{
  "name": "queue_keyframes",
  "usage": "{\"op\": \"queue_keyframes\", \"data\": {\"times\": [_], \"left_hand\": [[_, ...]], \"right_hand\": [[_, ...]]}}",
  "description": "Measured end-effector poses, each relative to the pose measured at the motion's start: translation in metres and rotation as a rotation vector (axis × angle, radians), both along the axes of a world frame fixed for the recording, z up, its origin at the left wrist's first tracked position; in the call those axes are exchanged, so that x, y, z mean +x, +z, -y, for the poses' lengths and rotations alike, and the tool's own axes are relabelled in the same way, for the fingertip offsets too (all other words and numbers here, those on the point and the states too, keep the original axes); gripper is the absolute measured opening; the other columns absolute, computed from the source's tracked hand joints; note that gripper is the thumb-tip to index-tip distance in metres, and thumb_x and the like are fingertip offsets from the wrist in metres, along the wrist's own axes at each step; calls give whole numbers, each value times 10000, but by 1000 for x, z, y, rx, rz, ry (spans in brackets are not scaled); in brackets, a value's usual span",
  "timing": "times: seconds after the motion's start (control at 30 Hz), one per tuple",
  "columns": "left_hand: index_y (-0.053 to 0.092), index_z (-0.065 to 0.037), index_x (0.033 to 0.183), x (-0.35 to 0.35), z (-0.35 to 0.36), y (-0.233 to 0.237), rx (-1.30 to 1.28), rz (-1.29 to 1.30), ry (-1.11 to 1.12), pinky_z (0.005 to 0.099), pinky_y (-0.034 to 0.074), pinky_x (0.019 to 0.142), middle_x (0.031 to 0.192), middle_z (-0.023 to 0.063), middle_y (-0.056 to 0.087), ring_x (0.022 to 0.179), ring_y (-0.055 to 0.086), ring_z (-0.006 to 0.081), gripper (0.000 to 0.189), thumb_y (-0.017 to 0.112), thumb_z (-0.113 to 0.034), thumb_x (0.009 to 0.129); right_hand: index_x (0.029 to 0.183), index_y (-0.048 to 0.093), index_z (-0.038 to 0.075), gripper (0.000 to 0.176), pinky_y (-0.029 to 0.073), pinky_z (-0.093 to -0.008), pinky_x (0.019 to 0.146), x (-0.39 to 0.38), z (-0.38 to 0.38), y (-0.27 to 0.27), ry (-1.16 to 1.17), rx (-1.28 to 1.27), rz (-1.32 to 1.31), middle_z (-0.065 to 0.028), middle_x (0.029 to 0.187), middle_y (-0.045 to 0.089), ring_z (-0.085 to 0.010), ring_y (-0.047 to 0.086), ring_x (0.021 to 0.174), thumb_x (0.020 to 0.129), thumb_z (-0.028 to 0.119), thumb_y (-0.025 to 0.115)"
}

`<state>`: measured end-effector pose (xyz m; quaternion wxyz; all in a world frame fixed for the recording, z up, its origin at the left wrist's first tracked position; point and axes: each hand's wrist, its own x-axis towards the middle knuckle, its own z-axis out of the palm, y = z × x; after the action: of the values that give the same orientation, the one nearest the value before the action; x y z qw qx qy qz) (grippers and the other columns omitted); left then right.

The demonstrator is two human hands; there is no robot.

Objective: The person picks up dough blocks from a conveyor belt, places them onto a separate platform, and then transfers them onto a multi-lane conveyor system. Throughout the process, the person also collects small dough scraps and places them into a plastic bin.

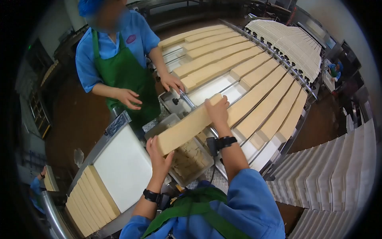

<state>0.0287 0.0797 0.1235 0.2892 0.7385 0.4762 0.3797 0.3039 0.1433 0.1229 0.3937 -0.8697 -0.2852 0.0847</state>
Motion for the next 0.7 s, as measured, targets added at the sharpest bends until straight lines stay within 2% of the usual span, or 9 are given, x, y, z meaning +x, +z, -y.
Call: {"op": "queue_keyframes", "data": {"times": [0.07,0.1,0.2,0.3,0.4,0.5,0.53,0.6,0.7], "left_hand": [[332,-17,1350,27,-20,3,93,-5,-82,413,289,1054,1309,255,358,1257,333,386,710,696,-119,750],[344,-22,1348,37,-31,-1,42,-2,-124,408,299,1047,1309,255,360,1250,344,388,688,691,-128,763],[413,-45,1324,64,-55,-12,-64,-5,-230,380,344,1016,1313,243,370,1213,399,395,575,666,-157,820],[425,-47,1322,96,-72,-24,-69,23,-301,376,350,1010,1331,240,372,1243,385,383,550,650,-135,828],[412,-52,1342,132,-90,-36,-67,-21,-317,357,357,1005,1340,239,406,1251,408,352,543,613,-96,839],[386,-56,1366,170,-97,-49,-158,126,-432,337,349,1013,1339,240,435,1267,415,322,546,561,-76,849],[362,-50,1381,176,-98,-48,-168,62,-390,318,338,1023,1338,234,450,1256,438,302,547,516,-66,856],[351,-48,1386,178,-96,-39,-225,109,-343,323,340,1023,1340,238,444,1253,438,315,552,506,-65,856],[367,-45,1367,163,-91,-43,-198,158,-218,345,356,1011,1322,241,454,1222,453,353,547,501,-48,837]], "right_hand": [[1253,431,-14,687,390,-492,936,50,-6,1,84,-263,37,-259,1257,459,-437,438,1150,797,489,536],[1236,465,-10,677,369,-505,955,72,-9,-2,130,-395,58,-257,1261,472,-430,431,1161,806,511,505],[1224,517,9,658,263,-563,1005,120,-23,-18,209,-463,259,-242,1234,518,-415,402,1196,824,528,458],[1294,465,51,643,194,-584,1025,155,-30,-32,191,-559,191,-227,1290,477,-414,365,1239,834,500,484],[1333,428,79,629,227,-567,1014,170,-29,-62,40,-323,584,-217,1341,421,-404,339,1256,833,449,519],[1299,456,36,610,264,-548,988,143,-25,-54,69,-222,624,-200,1373,376,-393,361,1236,812,386,567],[1288,467,42,586,269,-552,981,128,-23,-57,179,-140,600,-198,1374,375,-391,359,1238,809,362,574],[1265,489,55,539,278,-562,968,94,-17,-64,404,35,539,-195,1375,374,-388,354,1241,803,314,588],[1217,531,110,463,290,-573,944,40,1,-40,865,219,494,-163,1381,383,-385,350,1250,786,263,598]]}}
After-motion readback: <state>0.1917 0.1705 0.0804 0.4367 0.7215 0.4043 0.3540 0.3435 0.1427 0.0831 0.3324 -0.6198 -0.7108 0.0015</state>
